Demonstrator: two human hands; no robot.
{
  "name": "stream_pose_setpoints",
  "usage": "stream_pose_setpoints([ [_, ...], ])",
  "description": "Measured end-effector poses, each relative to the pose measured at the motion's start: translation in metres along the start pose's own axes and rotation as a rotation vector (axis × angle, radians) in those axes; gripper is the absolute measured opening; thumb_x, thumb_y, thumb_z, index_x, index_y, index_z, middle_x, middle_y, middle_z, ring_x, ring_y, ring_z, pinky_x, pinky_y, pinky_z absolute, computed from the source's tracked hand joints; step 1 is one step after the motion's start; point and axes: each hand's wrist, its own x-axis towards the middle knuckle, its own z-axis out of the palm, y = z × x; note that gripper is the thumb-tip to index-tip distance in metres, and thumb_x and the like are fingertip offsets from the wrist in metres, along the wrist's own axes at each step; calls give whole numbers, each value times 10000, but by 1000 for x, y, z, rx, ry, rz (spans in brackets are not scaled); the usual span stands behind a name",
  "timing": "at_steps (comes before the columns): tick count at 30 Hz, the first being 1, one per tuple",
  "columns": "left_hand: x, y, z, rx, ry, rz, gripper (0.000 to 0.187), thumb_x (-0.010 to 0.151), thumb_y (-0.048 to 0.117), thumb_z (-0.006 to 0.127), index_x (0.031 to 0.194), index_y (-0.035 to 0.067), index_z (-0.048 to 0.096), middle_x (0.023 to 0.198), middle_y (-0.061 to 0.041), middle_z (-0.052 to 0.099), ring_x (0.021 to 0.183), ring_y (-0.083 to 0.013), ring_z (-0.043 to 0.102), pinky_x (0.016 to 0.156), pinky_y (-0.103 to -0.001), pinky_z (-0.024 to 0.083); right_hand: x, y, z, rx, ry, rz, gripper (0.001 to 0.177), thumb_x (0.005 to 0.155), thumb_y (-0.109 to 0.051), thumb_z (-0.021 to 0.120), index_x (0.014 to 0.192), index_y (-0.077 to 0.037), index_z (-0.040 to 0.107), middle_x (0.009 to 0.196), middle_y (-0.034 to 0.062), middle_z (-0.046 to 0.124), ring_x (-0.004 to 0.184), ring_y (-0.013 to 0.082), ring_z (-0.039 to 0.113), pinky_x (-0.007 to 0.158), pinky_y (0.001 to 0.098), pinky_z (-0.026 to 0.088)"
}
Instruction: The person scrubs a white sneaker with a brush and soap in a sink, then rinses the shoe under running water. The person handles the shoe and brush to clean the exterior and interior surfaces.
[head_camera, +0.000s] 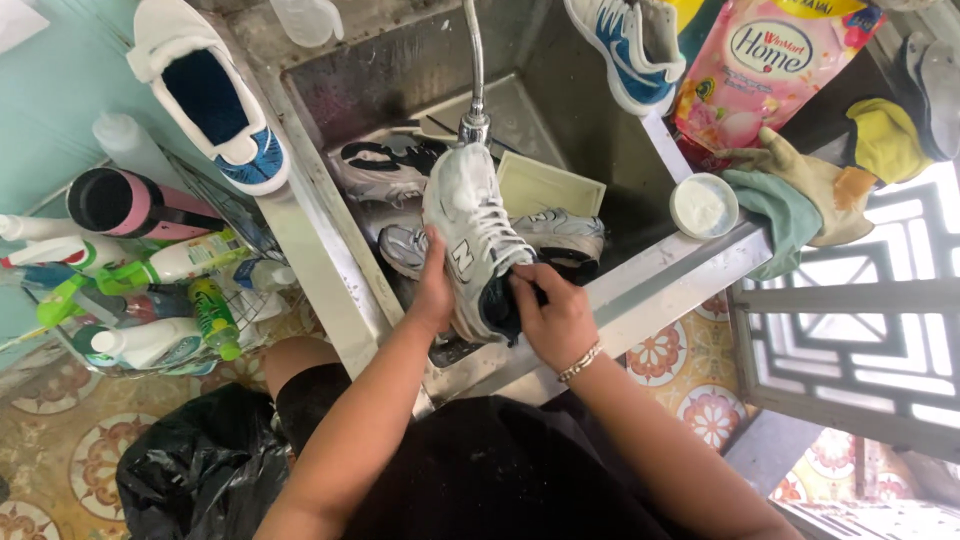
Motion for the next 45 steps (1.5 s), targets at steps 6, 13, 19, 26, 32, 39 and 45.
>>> stream_pose_setpoints([
  [6,4,22,0,-179,36,39,843,993,691,371,1524,37,414,1483,-153,545,1328,-302,553,1152,-448,413,-24,20,0,139,-182,196,179,902,-126,710,1062,-49,734,766,139,770,676,262,754,622,330,571],
  [13,-4,3,-1,-181,53,-62,827,1010,674,349,1549,51,419,1489,-119,544,1324,-268,555,1160,-410,400,-19,-2,1,31,-56,-23,122,964,-127,705,1012,-17,728,868,196,721,762,331,725,642,354,559],
  [19,3,2,-8,-96,75,120,738,1039,601,359,1529,51,402,1488,-114,531,1340,-257,530,1175,-423,389,-2,12,-6,-38,-95,-88,120,983,-114,650,1034,-67,747,860,154,765,749,265,759,653,333,572],
  [26,7,23,-6,-30,-6,168,812,1056,638,353,1549,-6,374,1490,-168,524,1343,-296,521,1170,-436,395,-22,21,0,106,-182,10,179,954,-154,712,1095,-51,752,861,169,763,720,245,737,661,341,560],
  [32,0,1,-4,-149,-3,18,818,1001,660,356,1573,76,333,1513,-117,511,1368,-270,515,1179,-423,388,-15,-4,-7,71,-126,82,205,950,-141,696,1111,-24,743,884,145,760,700,137,695,660,304,548],
  [39,0,-2,-6,-99,7,70,794,1028,638,347,1576,62,349,1526,-108,509,1381,-255,514,1196,-417,383,2,14,-10,129,-151,150,184,960,-145,695,1095,-24,726,823,54,756,689,74,663,661,257,541],
  [45,10,31,-10,-41,-19,192,798,1033,650,299,1525,28,394,1444,-167,562,1313,-308,558,1146,-451,431,-51,50,26,529,-261,426,172,973,-126,712,1074,9,749,814,-17,674,647,43,465,564,239,392],
])
